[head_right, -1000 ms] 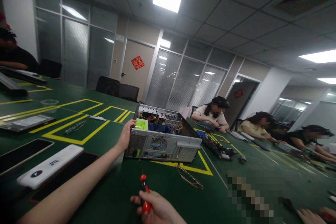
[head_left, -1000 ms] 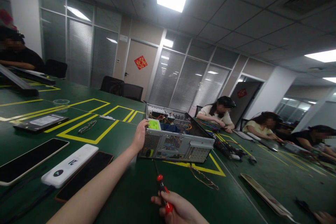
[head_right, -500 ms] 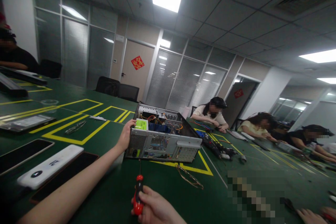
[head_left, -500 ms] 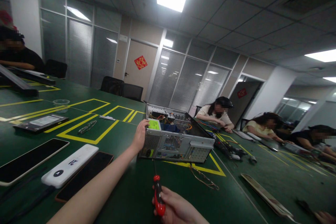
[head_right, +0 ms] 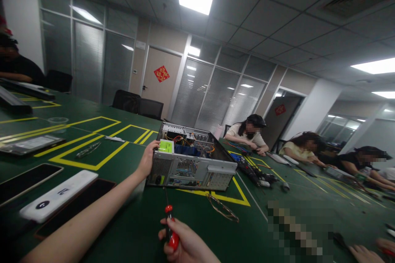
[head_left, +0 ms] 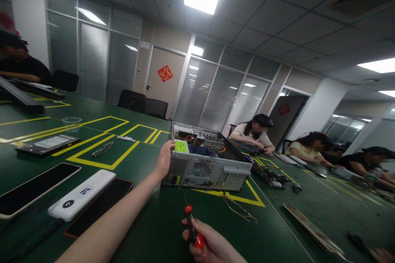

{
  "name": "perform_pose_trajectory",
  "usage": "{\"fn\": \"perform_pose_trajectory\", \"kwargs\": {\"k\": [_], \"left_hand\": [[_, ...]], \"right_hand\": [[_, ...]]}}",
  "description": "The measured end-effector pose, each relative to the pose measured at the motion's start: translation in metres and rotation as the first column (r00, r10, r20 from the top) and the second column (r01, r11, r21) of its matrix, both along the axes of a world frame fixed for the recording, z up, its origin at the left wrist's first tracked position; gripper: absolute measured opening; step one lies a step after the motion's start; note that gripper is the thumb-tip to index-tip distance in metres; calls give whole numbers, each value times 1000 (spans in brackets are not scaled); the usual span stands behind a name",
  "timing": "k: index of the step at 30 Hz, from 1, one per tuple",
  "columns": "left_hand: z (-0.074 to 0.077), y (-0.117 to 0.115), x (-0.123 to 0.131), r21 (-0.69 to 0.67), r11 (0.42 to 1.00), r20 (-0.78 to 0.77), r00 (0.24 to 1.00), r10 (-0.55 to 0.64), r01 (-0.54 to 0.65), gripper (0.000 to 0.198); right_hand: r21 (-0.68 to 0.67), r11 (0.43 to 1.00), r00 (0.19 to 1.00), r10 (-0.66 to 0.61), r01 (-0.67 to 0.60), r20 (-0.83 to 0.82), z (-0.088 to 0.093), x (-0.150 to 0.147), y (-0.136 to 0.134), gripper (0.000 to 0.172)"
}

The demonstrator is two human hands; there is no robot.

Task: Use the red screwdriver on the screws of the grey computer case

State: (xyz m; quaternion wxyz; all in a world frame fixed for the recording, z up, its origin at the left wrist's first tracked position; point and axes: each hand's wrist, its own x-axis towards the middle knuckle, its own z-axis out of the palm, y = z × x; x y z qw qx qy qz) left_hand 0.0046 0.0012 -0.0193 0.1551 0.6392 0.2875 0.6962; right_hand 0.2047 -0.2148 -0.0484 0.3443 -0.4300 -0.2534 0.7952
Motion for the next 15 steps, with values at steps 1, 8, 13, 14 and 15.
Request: {"fn": "perform_pose_trajectory", "kwargs": {"k": [1,8,13,14,15], "left_hand": [[0,0,0,3,1000,0,1000,1,-1,51],[-3,2,0,23,1000,-16,1000,5,-5,51],[-3,2,1,9,1000,-9,1000,9,-8,50],[-2,2,1,7,1000,-5,1000,8,-8,50],[-2,2,1,5,1000,-1,1000,7,-7,50]], "right_hand": [[-18,1000,1000,11,-11,-17,0,1,0,38],[79,987,990,140,-139,-5,-11,-10,0,42],[249,954,985,168,-169,22,-8,-25,-1,52],[289,945,988,153,-152,19,-2,-27,-2,53],[319,937,990,142,-141,20,4,-29,-2,54]]}}
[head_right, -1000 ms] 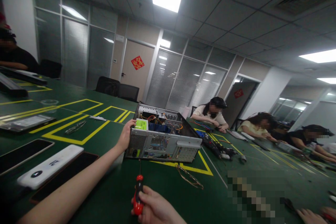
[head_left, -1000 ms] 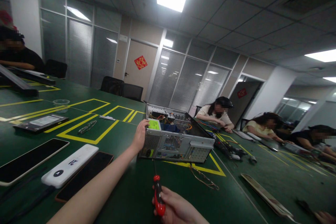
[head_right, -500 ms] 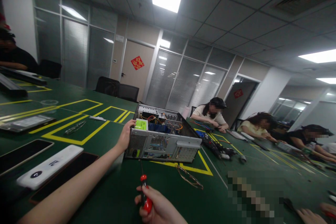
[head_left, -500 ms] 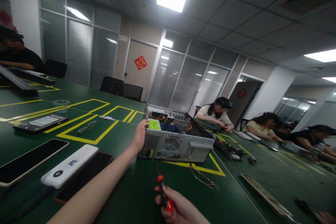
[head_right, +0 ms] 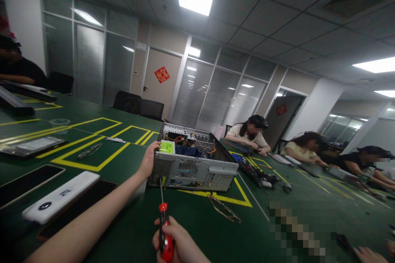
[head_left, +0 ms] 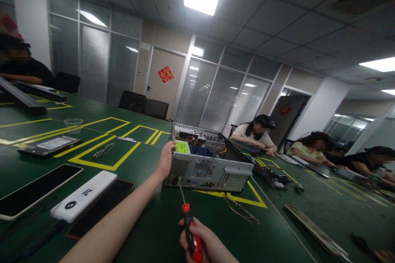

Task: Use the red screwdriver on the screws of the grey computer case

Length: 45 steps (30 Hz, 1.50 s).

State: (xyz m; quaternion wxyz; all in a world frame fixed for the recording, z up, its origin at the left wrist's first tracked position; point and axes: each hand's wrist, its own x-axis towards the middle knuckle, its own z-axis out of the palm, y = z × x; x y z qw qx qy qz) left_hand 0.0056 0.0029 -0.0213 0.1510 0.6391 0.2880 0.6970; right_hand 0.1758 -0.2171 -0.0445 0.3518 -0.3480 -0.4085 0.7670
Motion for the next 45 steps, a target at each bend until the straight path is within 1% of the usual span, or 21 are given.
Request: {"fn": "perform_pose_trajectory", "kwargs": {"k": [2,5,7,10,17,24,28,31,33,35,38,40,42,45], "left_hand": [[1,0,0,-4,1000,3,1000,0,0,49],[1,-1,0,-9,1000,2,1000,-5,5,48],[0,-1,0,-7,1000,-2,1000,-13,13,46],[-1,0,-1,-7,1000,0,1000,-12,12,46],[-3,2,0,2,1000,7,1000,-16,16,49],[-3,3,1,-5,1000,20,1000,-11,11,50],[-2,2,1,-7,1000,16,1000,-9,9,51],[0,1,1,-11,1000,9,1000,-17,17,50],[0,0,1,-13,1000,8,1000,-18,18,50],[0,0,1,-15,1000,12,1000,-13,13,50],[-1,1,1,-18,1000,14,1000,-11,11,50],[-1,0,1,-15,1000,15,1000,-16,16,49],[-1,0,1,-11,1000,19,1000,-17,18,49],[-1,0,2,-12,1000,19,1000,-14,14,48]], "right_hand": [[43,998,999,-40,40,-2,14,-4,-1,56],[78,995,998,-68,67,12,31,-11,0,53],[94,992,996,-91,89,23,39,-16,1,53],[103,989,993,-114,110,32,45,-22,4,54],[115,987,992,-116,111,39,50,-33,10,57],[116,983,988,-150,146,32,43,-33,16,63],[115,979,984,-173,168,38,44,-34,14,64],[108,972,977,-211,208,20,47,-39,9,60],[63,969,971,-241,240,-4,53,-44,5,59],[-39,967,967,-254,252,-30,63,-50,1,58],[-229,941,958,-275,251,-78,81,-59,-2,40],[-300,925,953,-279,232,-122,92,-63,-2,32],[-354,916,952,-261,191,-161,99,-65,-2,28],[-397,903,953,-248,163,-174,101,-64,-2,28]]}}
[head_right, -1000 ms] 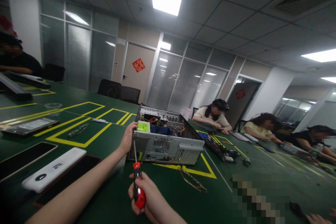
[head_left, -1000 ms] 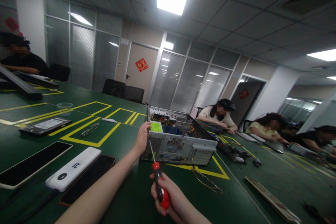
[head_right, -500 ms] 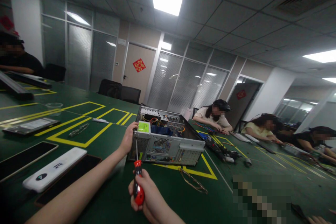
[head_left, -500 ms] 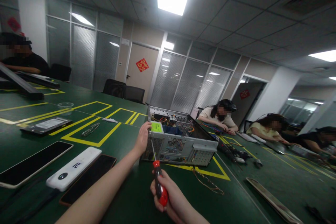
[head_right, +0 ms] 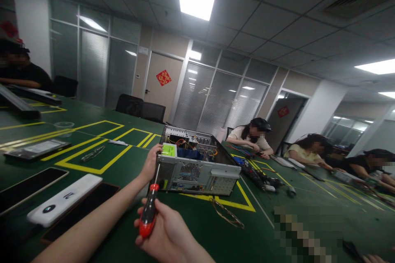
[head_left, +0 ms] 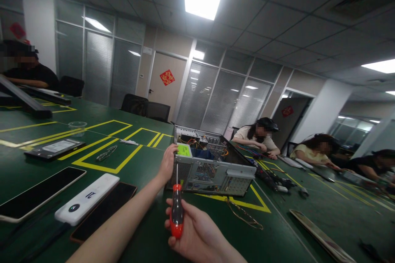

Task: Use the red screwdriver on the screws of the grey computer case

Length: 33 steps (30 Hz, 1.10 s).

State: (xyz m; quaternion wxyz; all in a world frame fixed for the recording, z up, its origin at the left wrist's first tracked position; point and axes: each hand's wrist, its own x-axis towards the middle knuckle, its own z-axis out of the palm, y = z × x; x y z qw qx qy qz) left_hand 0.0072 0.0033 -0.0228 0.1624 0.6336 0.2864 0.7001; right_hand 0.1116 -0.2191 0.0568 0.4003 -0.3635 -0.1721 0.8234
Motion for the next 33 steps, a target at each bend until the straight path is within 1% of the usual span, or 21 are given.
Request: {"fn": "perform_pose_trajectory", "kwargs": {"k": [2,6,10,12,15,19,21,23,26,28,30,32,33], "left_hand": [[0,0,0,4,1000,-3,1000,-1,1,49],[1,-1,1,16,1000,4,1000,1,-1,50],[3,-2,0,23,1000,4,1000,-1,1,49],[3,-2,0,18,1000,1,1000,2,-2,50],[2,-2,0,12,1000,-6,1000,6,-6,50],[1,-1,0,23,1000,-4,1000,0,0,50],[1,-1,0,24,1000,-1,1000,2,-2,50],[1,-1,0,22,1000,-1,1000,6,-6,50],[2,-1,0,19,1000,-2,1000,13,-13,51],[1,-1,0,21,1000,-3,1000,14,-14,51],[1,0,0,25,1000,-4,1000,12,-12,51],[0,0,-1,26,1000,-5,1000,7,-6,51],[0,0,-1,26,1000,-6,1000,4,-4,51]], "right_hand": [[-8,1000,1000,-27,27,5,-2,2,-1,30],[-12,988,988,-151,151,-6,-6,5,-3,26],[-79,958,959,-278,274,-50,0,4,-3,27],[-121,948,950,-304,294,-73,4,3,-3,30],[-141,954,956,-280,266,-90,6,4,-3,31],[-128,987,991,-111,100,-80,3,8,-2,32],[-116,991,992,-77,65,-103,2,10,-1,29],[-95,991,987,-101,90,-122,2,11,-1,24],[-89,983,978,-171,161,-121,3,11,-2,17],[-118,977,974,-193,179,-118,3,10,-2,19],[-150,972,974,-199,182,-109,3,9,-2,26],[-143,975,978,-185,170,-92,1,9,-1,32],[-128,981,984,-157,145,-86,0,9,0,32]]}}
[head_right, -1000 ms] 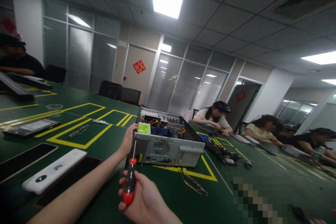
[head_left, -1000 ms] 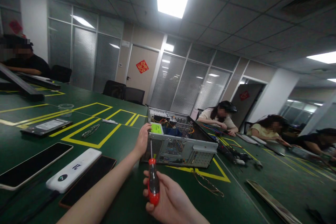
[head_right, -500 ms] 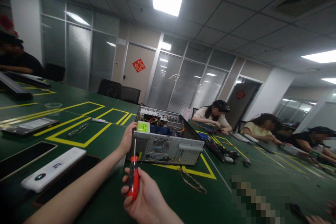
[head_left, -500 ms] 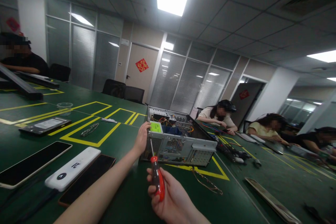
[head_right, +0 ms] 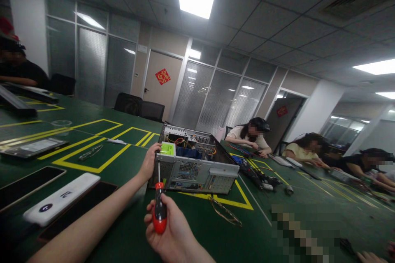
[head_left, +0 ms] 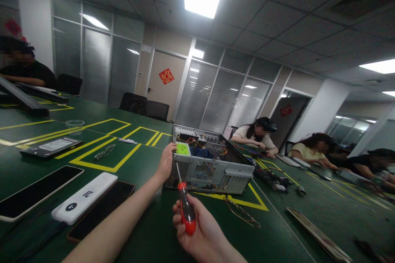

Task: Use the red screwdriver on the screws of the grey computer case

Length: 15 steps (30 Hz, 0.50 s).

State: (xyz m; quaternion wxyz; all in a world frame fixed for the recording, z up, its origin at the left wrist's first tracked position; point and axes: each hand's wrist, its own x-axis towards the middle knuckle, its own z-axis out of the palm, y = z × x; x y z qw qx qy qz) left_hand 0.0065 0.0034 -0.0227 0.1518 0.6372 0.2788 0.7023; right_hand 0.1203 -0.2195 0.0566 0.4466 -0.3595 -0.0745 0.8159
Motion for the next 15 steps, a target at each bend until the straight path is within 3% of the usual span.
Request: {"fn": "perform_pose_trajectory", "kwargs": {"k": [5,11,15], "left_hand": [[1,-1,0,-13,1000,-1,1000,-4,4,49],[1,0,0,-8,1000,-2,1000,14,-14,50],[1,0,0,-19,1000,-12,1000,6,-7,51]], "right_hand": [[52,982,983,182,-182,13,-4,1,1,29],[20,1000,998,-19,18,65,-4,0,0,21],[-42,994,988,-97,103,121,-4,-7,0,27]]}}
